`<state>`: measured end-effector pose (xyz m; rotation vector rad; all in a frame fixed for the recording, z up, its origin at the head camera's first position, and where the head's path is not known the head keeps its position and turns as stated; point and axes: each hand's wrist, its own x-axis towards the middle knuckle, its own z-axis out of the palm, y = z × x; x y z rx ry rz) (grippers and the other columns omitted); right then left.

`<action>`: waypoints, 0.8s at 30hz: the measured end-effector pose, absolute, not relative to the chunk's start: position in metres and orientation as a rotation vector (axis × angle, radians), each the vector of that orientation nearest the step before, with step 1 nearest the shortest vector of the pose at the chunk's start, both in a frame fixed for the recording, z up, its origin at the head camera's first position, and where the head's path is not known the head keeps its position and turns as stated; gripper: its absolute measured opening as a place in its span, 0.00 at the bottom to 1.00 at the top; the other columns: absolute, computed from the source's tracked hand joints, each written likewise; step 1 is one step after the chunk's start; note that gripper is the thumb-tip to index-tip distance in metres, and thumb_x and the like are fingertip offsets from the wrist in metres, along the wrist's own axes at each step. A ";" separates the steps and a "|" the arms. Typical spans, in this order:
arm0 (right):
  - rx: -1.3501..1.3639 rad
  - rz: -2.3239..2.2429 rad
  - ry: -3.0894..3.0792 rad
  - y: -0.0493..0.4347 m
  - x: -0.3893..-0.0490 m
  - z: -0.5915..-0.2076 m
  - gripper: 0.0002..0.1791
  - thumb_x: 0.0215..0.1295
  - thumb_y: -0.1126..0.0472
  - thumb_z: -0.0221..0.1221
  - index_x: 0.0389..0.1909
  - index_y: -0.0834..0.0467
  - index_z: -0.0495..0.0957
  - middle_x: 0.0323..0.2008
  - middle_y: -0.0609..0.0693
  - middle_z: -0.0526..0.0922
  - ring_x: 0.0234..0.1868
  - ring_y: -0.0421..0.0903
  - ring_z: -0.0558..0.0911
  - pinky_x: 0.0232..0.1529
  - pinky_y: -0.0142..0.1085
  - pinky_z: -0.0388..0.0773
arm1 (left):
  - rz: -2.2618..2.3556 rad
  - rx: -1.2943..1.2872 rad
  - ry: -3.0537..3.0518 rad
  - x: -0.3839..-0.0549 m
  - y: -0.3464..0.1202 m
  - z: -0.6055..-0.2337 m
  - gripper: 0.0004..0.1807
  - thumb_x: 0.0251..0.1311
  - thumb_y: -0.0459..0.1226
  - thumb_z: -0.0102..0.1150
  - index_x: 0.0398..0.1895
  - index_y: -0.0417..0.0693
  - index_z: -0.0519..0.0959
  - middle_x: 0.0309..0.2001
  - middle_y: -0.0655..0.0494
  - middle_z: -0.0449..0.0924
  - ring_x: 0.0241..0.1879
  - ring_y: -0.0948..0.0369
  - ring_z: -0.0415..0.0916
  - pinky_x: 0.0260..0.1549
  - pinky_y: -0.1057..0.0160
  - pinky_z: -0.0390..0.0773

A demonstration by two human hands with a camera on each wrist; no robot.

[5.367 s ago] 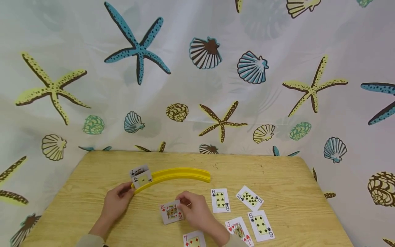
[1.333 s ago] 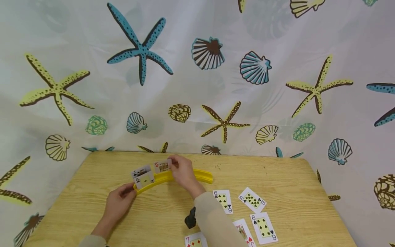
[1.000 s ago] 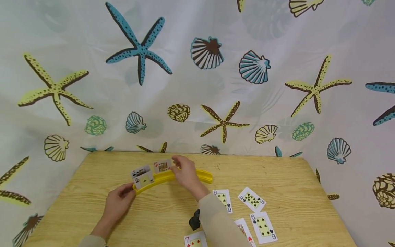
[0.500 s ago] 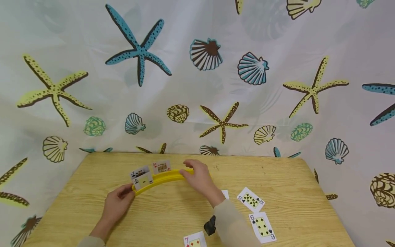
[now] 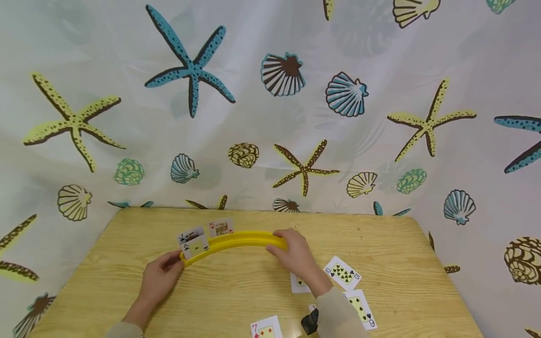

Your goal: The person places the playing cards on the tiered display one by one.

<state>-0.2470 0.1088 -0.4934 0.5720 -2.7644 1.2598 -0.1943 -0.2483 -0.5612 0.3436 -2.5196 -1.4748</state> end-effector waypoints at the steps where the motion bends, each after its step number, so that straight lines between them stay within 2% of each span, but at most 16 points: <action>1: 0.560 1.249 -2.777 0.112 -0.246 -0.494 0.24 0.70 0.55 0.69 0.62 0.64 0.82 0.59 0.60 0.85 0.64 0.62 0.81 0.67 0.58 0.76 | -1.473 0.345 -2.522 -0.194 -0.248 -0.561 0.19 0.71 0.33 0.61 0.62 0.39 0.83 0.57 0.39 0.87 0.40 0.76 0.80 0.41 0.77 0.79; 10: 0.499 1.191 -2.872 0.141 -0.235 -0.496 0.25 0.70 0.55 0.69 0.64 0.61 0.81 0.63 0.59 0.82 0.67 0.62 0.78 0.68 0.60 0.75 | -1.463 0.342 -2.521 -0.194 -0.248 -0.560 0.18 0.71 0.33 0.60 0.61 0.38 0.84 0.56 0.39 0.87 0.40 0.74 0.80 0.41 0.78 0.78; 16: 0.496 1.086 -2.915 0.157 -0.228 -0.500 0.26 0.69 0.55 0.70 0.64 0.62 0.81 0.62 0.60 0.81 0.65 0.63 0.79 0.66 0.61 0.76 | -1.461 0.329 -2.533 -0.193 -0.249 -0.560 0.18 0.71 0.33 0.60 0.61 0.38 0.83 0.56 0.39 0.87 0.42 0.72 0.81 0.41 0.77 0.78; 24: 0.451 0.986 -2.982 0.172 -0.228 -0.508 0.29 0.65 0.55 0.73 0.65 0.62 0.80 0.66 0.62 0.77 0.68 0.64 0.76 0.68 0.61 0.74 | -1.471 0.334 -2.523 -0.194 -0.249 -0.559 0.18 0.71 0.32 0.60 0.61 0.37 0.83 0.56 0.39 0.87 0.41 0.75 0.80 0.41 0.77 0.79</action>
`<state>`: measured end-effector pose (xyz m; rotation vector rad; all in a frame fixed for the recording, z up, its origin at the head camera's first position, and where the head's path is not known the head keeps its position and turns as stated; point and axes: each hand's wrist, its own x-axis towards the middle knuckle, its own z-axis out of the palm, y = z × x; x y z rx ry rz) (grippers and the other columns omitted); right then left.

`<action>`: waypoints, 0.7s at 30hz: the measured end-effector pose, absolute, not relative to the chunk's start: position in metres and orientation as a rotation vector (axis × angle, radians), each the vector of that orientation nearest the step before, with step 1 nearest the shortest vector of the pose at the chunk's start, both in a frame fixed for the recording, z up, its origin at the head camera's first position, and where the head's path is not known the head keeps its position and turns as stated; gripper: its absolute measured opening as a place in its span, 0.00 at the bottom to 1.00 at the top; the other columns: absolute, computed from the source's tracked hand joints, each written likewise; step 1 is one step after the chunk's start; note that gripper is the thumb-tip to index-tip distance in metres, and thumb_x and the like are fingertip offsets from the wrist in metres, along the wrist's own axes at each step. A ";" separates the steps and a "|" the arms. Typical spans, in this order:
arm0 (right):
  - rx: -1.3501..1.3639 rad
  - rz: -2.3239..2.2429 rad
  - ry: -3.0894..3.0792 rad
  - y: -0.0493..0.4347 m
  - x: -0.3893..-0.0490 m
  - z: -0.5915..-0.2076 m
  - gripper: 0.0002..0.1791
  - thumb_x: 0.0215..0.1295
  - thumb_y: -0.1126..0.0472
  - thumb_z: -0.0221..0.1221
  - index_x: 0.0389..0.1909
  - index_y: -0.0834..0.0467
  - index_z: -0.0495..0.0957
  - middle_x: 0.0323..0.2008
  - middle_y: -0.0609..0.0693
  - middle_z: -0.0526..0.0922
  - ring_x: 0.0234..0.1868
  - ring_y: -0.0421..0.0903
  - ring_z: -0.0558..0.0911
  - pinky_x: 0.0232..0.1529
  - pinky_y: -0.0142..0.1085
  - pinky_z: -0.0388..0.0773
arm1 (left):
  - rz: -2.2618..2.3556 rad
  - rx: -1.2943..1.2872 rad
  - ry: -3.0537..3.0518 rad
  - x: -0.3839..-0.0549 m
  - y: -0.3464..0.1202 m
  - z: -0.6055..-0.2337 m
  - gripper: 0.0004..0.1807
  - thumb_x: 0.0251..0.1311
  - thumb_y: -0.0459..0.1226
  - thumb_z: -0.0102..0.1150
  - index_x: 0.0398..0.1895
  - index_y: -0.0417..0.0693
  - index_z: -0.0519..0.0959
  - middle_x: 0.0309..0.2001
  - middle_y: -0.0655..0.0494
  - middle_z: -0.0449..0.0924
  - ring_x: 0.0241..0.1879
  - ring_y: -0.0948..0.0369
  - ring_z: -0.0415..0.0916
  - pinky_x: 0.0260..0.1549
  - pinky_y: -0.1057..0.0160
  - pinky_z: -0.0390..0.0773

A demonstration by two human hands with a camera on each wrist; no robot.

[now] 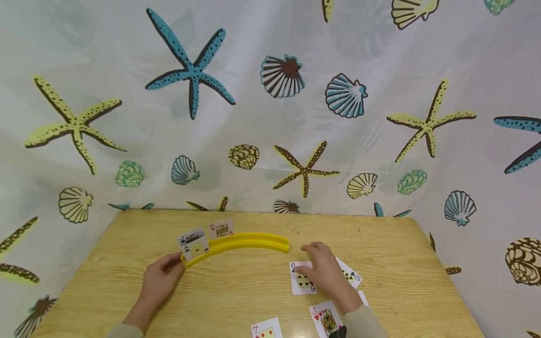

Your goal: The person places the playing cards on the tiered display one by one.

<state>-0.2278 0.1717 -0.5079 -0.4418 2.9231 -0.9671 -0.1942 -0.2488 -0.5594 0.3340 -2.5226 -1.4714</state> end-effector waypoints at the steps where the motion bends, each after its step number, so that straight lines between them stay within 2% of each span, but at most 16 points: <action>1: -0.435 -0.948 2.927 0.173 -0.227 -0.509 0.31 0.64 0.54 0.74 0.65 0.62 0.80 0.67 0.62 0.77 0.68 0.64 0.76 0.68 0.61 0.74 | -1.473 0.332 -2.522 -0.194 -0.249 -0.559 0.18 0.71 0.32 0.59 0.61 0.37 0.83 0.56 0.39 0.87 0.41 0.75 0.80 0.41 0.77 0.79; 9: -0.393 -0.747 2.953 0.184 -0.227 -0.511 0.42 0.56 0.45 0.78 0.67 0.62 0.78 0.71 0.67 0.74 0.71 0.67 0.73 0.71 0.63 0.70 | -1.461 0.334 -2.527 -0.194 -0.248 -0.558 0.18 0.71 0.33 0.59 0.61 0.38 0.84 0.56 0.39 0.87 0.41 0.73 0.80 0.41 0.77 0.79; 13: -0.392 -0.688 2.948 0.189 -0.226 -0.513 0.48 0.51 0.41 0.80 0.68 0.63 0.77 0.72 0.69 0.72 0.72 0.69 0.71 0.73 0.69 0.63 | -1.448 0.332 -2.534 -0.194 -0.248 -0.559 0.18 0.71 0.33 0.59 0.61 0.38 0.84 0.56 0.40 0.87 0.42 0.71 0.82 0.41 0.77 0.79; 21: -0.375 -0.644 2.899 0.195 -0.225 -0.520 0.51 0.50 0.36 0.79 0.71 0.59 0.76 0.74 0.69 0.69 0.76 0.69 0.65 0.72 0.78 0.51 | -1.451 0.332 -2.529 -0.194 -0.248 -0.560 0.18 0.71 0.32 0.59 0.61 0.38 0.84 0.56 0.39 0.87 0.42 0.71 0.81 0.41 0.77 0.79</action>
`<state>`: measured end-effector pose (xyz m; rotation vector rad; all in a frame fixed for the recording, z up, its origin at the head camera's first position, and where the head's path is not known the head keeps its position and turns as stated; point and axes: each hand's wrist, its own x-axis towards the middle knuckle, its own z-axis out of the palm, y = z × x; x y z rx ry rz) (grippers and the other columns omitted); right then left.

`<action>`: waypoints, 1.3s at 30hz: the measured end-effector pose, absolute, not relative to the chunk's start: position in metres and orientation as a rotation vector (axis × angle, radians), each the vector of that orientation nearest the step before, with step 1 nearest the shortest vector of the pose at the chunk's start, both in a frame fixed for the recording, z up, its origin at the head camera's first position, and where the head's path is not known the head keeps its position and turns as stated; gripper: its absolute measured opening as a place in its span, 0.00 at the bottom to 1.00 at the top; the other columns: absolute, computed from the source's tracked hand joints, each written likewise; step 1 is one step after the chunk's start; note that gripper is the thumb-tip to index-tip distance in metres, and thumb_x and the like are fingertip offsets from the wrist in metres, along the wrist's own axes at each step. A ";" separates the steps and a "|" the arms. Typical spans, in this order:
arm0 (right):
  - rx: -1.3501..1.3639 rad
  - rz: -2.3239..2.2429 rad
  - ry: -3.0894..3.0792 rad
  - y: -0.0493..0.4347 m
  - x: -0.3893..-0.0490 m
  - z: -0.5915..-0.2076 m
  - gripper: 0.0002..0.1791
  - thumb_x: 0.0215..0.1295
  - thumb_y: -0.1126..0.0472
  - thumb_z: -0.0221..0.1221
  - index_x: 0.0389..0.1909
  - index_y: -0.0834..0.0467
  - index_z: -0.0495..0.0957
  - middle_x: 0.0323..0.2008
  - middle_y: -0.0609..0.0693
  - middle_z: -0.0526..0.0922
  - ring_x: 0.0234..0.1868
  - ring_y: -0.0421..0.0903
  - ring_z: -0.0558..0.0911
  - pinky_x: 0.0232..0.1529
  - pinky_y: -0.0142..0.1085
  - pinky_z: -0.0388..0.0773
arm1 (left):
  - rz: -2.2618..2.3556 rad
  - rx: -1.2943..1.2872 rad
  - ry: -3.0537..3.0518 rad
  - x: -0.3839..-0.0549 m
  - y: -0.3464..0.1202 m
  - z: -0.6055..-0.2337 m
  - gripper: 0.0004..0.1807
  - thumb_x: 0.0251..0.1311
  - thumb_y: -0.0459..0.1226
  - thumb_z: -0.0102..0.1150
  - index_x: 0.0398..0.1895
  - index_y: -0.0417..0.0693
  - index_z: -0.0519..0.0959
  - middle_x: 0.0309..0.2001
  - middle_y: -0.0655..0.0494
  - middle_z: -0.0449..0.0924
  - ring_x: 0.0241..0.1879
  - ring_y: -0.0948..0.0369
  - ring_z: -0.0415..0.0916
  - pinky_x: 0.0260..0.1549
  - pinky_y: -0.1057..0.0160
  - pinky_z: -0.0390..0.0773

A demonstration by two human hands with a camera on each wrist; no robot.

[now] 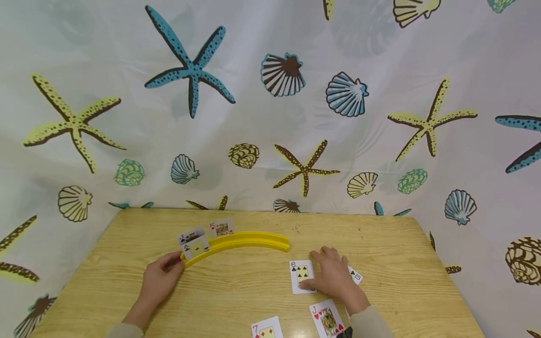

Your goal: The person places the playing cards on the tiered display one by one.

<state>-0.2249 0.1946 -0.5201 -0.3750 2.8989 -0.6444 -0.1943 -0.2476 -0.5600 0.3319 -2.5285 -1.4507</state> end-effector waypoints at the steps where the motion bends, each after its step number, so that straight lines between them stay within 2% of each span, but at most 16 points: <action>1: -0.373 -0.650 2.892 0.195 -0.225 -0.521 0.51 0.49 0.36 0.79 0.71 0.59 0.76 0.74 0.69 0.69 0.77 0.69 0.65 0.71 0.79 0.51 | -1.451 0.333 -2.528 -0.194 -0.248 -0.560 0.18 0.71 0.32 0.59 0.61 0.38 0.84 0.56 0.39 0.87 0.42 0.71 0.82 0.41 0.77 0.79; 6: -0.369 -0.637 2.892 0.196 -0.225 -0.523 0.50 0.51 0.36 0.78 0.70 0.59 0.76 0.74 0.69 0.69 0.77 0.69 0.64 0.70 0.80 0.51 | -1.448 0.336 -2.529 -0.194 -0.248 -0.560 0.18 0.71 0.33 0.59 0.61 0.39 0.84 0.56 0.39 0.87 0.42 0.70 0.82 0.41 0.77 0.79; 16: -0.411 -0.640 2.933 0.196 -0.227 -0.524 0.42 0.55 0.39 0.76 0.67 0.58 0.80 0.71 0.69 0.72 0.74 0.69 0.69 0.68 0.77 0.61 | -1.457 0.340 -2.531 -0.194 -0.248 -0.560 0.18 0.71 0.33 0.59 0.62 0.38 0.83 0.57 0.39 0.87 0.41 0.73 0.81 0.41 0.77 0.78; 21: -0.412 -0.650 2.944 0.196 -0.227 -0.524 0.42 0.54 0.40 0.77 0.65 0.59 0.81 0.70 0.69 0.74 0.72 0.69 0.71 0.67 0.76 0.64 | -1.469 0.345 -2.535 -0.194 -0.248 -0.559 0.19 0.71 0.33 0.59 0.62 0.39 0.83 0.57 0.39 0.87 0.42 0.73 0.81 0.42 0.77 0.78; 25: -0.400 -0.676 2.947 0.195 -0.228 -0.524 0.43 0.52 0.41 0.79 0.64 0.60 0.80 0.69 0.68 0.75 0.71 0.68 0.73 0.68 0.72 0.66 | -1.477 0.341 -2.535 -0.193 -0.248 -0.558 0.19 0.71 0.33 0.59 0.63 0.39 0.83 0.57 0.40 0.87 0.43 0.71 0.81 0.42 0.77 0.79; 29: -0.349 -0.758 2.929 0.190 -0.229 -0.524 0.42 0.50 0.46 0.81 0.64 0.60 0.78 0.68 0.63 0.77 0.68 0.64 0.76 0.70 0.63 0.71 | -1.474 0.343 -2.538 -0.193 -0.248 -0.558 0.19 0.72 0.33 0.59 0.63 0.39 0.83 0.57 0.40 0.87 0.43 0.70 0.82 0.41 0.77 0.79; 33: -0.299 -0.841 2.900 0.185 -0.231 -0.522 0.40 0.52 0.53 0.82 0.64 0.59 0.76 0.62 0.57 0.81 0.61 0.55 0.80 0.67 0.55 0.76 | -1.461 0.345 -2.541 -0.193 -0.248 -0.558 0.19 0.71 0.33 0.59 0.62 0.39 0.83 0.57 0.40 0.87 0.43 0.71 0.81 0.41 0.77 0.78; 36: -0.310 -0.896 2.888 0.182 -0.232 -0.520 0.35 0.55 0.60 0.80 0.61 0.58 0.74 0.53 0.55 0.83 0.50 0.50 0.80 0.57 0.50 0.80 | -1.453 0.340 -2.539 -0.193 -0.247 -0.559 0.18 0.71 0.33 0.60 0.62 0.39 0.83 0.57 0.40 0.87 0.42 0.71 0.81 0.41 0.77 0.78; 39: -0.342 -0.946 2.881 0.180 -0.231 -0.516 0.28 0.60 0.66 0.75 0.58 0.58 0.73 0.43 0.53 0.82 0.41 0.47 0.77 0.46 0.44 0.78 | -1.449 0.334 -2.538 -0.193 -0.247 -0.559 0.18 0.71 0.33 0.60 0.62 0.39 0.83 0.57 0.40 0.87 0.43 0.69 0.82 0.41 0.77 0.78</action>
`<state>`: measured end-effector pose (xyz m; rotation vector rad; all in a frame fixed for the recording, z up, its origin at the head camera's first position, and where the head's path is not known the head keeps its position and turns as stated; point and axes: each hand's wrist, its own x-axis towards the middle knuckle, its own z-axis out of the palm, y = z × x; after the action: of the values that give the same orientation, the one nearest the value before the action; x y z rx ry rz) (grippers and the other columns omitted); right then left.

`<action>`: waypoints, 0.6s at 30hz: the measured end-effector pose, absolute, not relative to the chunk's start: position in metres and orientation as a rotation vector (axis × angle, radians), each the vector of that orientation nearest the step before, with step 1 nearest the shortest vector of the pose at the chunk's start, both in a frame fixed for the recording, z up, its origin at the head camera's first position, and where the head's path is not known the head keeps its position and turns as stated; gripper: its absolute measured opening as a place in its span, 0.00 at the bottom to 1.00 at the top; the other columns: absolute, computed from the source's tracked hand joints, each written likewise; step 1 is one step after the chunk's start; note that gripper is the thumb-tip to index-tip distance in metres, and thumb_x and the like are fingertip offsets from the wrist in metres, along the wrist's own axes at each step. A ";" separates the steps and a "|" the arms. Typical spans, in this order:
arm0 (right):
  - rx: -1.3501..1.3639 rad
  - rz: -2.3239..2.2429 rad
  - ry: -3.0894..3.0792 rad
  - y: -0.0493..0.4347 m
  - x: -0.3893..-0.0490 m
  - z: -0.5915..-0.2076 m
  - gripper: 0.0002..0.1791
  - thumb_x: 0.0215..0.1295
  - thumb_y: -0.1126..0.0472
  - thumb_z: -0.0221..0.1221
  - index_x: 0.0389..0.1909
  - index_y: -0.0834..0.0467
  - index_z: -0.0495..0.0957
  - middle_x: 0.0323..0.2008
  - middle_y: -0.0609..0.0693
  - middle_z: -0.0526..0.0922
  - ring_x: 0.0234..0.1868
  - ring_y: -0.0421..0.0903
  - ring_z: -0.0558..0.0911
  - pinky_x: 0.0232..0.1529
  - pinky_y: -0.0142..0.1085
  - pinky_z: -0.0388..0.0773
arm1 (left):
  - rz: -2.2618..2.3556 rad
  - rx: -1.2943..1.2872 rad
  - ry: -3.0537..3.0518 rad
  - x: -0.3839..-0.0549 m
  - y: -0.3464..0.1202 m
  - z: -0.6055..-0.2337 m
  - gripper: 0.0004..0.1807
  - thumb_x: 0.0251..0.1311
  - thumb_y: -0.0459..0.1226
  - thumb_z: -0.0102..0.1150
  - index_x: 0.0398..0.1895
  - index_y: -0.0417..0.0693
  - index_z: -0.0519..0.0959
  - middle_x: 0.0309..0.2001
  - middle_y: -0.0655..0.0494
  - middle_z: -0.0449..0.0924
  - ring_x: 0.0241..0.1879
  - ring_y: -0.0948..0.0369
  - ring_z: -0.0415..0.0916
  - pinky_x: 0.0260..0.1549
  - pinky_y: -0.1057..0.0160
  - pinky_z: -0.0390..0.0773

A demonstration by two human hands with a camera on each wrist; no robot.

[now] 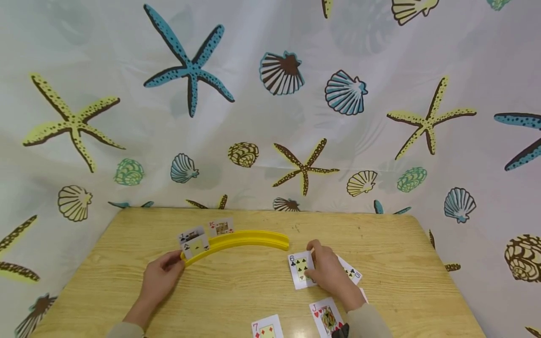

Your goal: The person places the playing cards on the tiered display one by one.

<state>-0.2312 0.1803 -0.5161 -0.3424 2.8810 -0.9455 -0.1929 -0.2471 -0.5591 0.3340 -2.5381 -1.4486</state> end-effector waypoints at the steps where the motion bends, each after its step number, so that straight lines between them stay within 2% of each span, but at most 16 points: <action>1: -0.359 -0.966 2.880 0.180 -0.231 -0.515 0.26 0.62 0.68 0.73 0.58 0.58 0.72 0.41 0.52 0.82 0.39 0.46 0.77 0.43 0.42 0.78 | -1.448 0.334 -2.538 -0.193 -0.247 -0.559 0.18 0.71 0.33 0.60 0.62 0.39 0.83 0.57 0.40 0.87 0.43 0.69 0.82 0.41 0.77 0.78; 5: -0.395 -1.058 2.851 0.177 -0.230 -0.511 0.21 0.68 0.72 0.66 0.57 0.56 0.72 0.40 0.52 0.83 0.35 0.44 0.77 0.38 0.39 0.76 | -1.449 0.343 -2.544 -0.193 -0.247 -0.559 0.18 0.72 0.33 0.60 0.62 0.39 0.83 0.57 0.40 0.87 0.44 0.67 0.83 0.41 0.78 0.78; 10: -0.479 -1.186 2.822 0.174 -0.232 -0.505 0.18 0.70 0.72 0.63 0.56 0.56 0.72 0.38 0.52 0.85 0.38 0.43 0.82 0.46 0.45 0.83 | -1.452 0.352 -2.549 -0.193 -0.247 -0.558 0.18 0.72 0.34 0.59 0.62 0.40 0.83 0.57 0.40 0.87 0.44 0.69 0.82 0.41 0.78 0.78; 12: -0.502 -1.231 2.806 0.173 -0.233 -0.503 0.18 0.71 0.72 0.63 0.57 0.57 0.73 0.38 0.51 0.85 0.40 0.43 0.82 0.48 0.44 0.84 | -1.451 0.349 -2.547 -0.193 -0.247 -0.558 0.18 0.72 0.34 0.59 0.62 0.40 0.83 0.57 0.40 0.87 0.43 0.70 0.82 0.42 0.78 0.78; 18: -0.494 -1.306 2.762 0.166 -0.237 -0.494 0.18 0.72 0.73 0.62 0.58 0.56 0.73 0.40 0.52 0.83 0.39 0.43 0.84 0.40 0.35 0.81 | -1.447 0.343 -2.538 -0.193 -0.247 -0.557 0.18 0.71 0.33 0.60 0.62 0.39 0.83 0.56 0.39 0.87 0.43 0.70 0.82 0.41 0.78 0.78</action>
<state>-0.2371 0.1662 -0.4935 -0.4936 2.7620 -1.3056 -0.1930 -0.2467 -0.5572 0.3432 -2.5377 -1.4467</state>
